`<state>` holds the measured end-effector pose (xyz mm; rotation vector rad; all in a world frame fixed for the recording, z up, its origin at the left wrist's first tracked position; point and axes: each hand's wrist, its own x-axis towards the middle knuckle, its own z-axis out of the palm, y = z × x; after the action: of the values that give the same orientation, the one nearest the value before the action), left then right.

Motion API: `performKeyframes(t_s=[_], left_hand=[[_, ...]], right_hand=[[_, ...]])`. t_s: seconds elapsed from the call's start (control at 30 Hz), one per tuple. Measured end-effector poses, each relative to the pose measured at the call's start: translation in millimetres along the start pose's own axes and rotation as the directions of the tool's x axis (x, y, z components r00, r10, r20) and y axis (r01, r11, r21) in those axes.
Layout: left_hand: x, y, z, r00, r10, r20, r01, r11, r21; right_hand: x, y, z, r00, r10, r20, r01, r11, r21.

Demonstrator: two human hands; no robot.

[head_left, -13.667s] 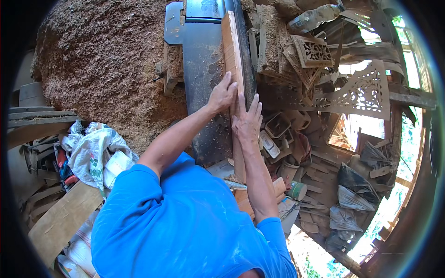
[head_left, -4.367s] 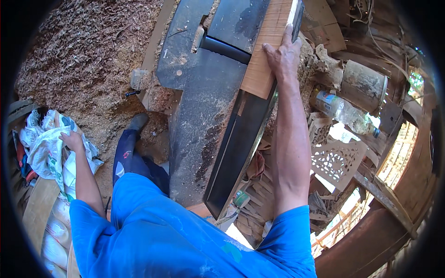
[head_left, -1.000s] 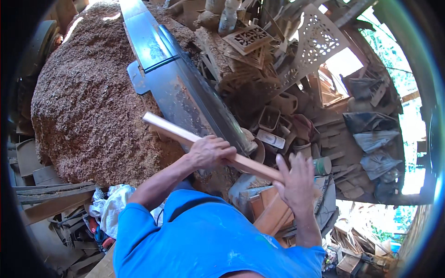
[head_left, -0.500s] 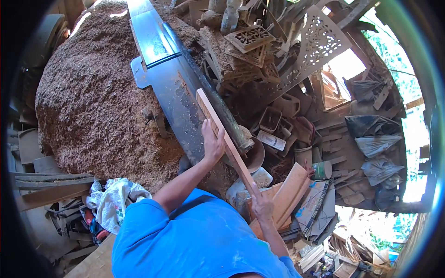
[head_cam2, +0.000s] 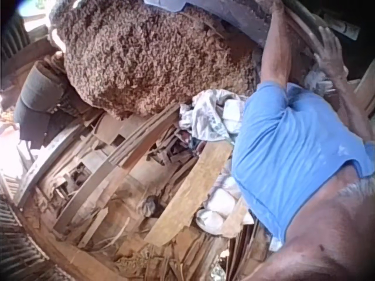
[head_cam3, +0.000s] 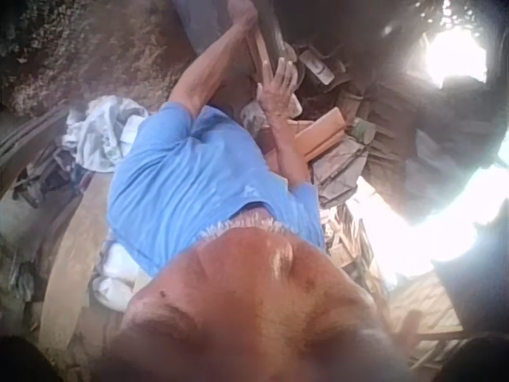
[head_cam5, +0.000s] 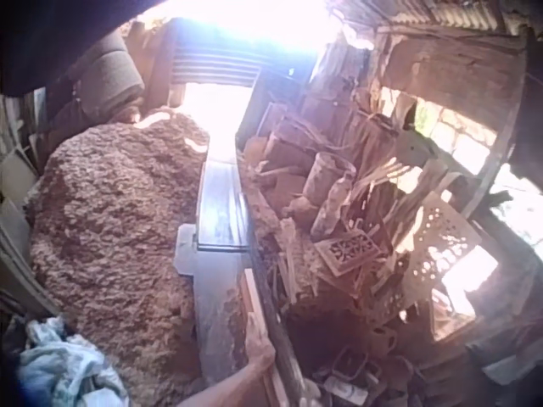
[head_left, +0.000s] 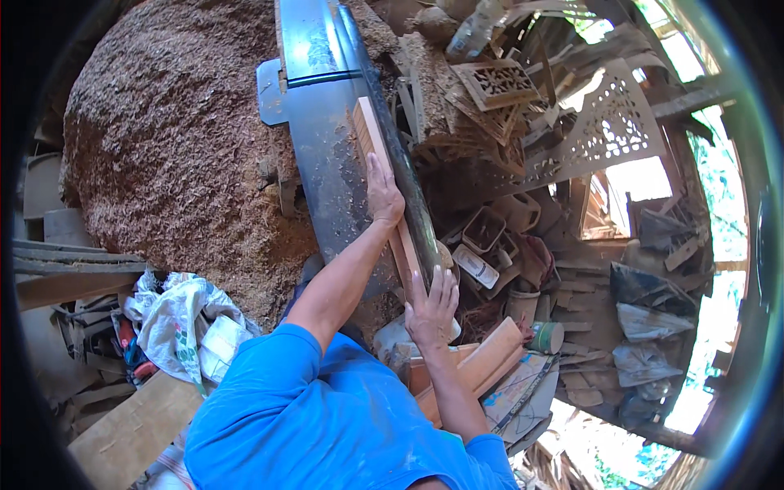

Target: The person passes a wooden board over a jointer multiple times to flatten a surface, then moves to a sawdust-covered floor to arrange and mark several wooden boards with a pencil.

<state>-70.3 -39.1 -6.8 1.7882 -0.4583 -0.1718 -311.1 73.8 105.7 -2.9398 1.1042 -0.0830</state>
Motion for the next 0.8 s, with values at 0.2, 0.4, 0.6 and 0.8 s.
performKeyframes(t_s=[0.2, 0.4, 0.6, 0.8], left_hand=[[63, -4, 10, 1.000, 0.011, -0.014, -0.012, 0.999, -0.032], [129, -14, 17, 0.998, 0.033, -0.049, -0.034, 0.999, -0.015], [165, -12, 12, 1.000, -0.006, -0.027, 0.005, 0.999, -0.046], [187, -12, 13, 1.000, -0.029, 0.009, 0.029, 0.998, -0.048]], right_hand=[[63, 1, 15, 0.997, -0.068, 0.036, 0.068, 0.998, -0.017], [100, -3, 19, 0.991, -0.123, 0.059, 0.123, 0.992, 0.005], [136, -17, 23, 0.988, -0.112, 0.103, 0.108, 0.993, 0.045], [156, -19, 31, 0.988, -0.121, 0.096, 0.116, 0.992, 0.057]])
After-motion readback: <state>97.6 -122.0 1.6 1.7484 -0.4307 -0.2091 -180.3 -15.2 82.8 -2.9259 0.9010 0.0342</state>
